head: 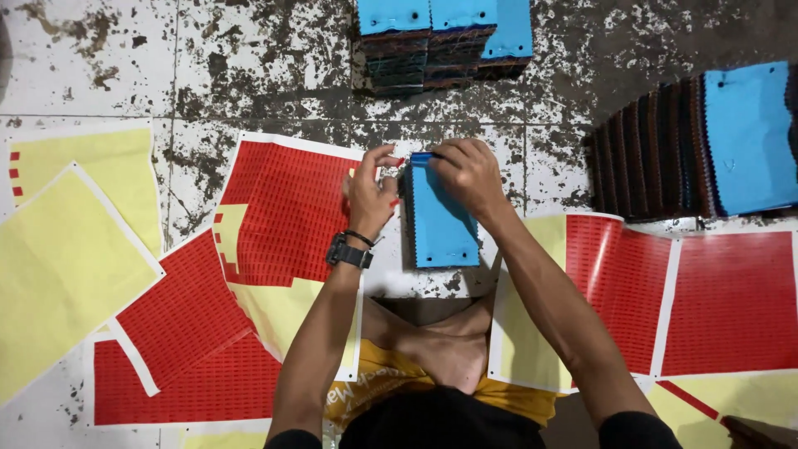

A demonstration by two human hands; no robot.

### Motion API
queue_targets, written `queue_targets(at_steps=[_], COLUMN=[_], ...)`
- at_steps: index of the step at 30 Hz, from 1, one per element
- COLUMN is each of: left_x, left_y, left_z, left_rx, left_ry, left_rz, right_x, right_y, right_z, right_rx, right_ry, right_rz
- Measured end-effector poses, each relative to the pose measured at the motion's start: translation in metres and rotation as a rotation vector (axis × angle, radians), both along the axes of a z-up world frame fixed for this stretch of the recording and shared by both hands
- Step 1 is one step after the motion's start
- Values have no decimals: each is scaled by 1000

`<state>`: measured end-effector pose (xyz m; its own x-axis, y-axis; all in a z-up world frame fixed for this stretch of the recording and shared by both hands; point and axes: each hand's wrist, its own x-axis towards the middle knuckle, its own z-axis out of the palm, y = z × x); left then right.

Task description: The person sits on the floor and assembles notebooks by hand. They peel small red adhesive strips from a large red and yellow sheet and apply them to the spines of various colored notebooks, stacking the finished items.

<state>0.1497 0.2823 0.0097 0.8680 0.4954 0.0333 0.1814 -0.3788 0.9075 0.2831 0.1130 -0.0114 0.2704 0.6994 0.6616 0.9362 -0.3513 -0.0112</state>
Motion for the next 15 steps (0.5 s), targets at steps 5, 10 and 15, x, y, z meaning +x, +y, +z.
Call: queue_targets(at_steps=[5,10,15], left_x=[3,8,3], left_y=[8,3,-2], left_z=[-8,8,35], left_rx=[38,84,123], left_ry=[6,-54,-65], left_rz=[-72,-182,-212], right_x=[-24,-20,-10], right_y=[-8,-3,-2], right_z=[17,39,18], right_rx=[-104,-115,-149], right_ry=[390,1033,1078], right_rz=[102,54,67])
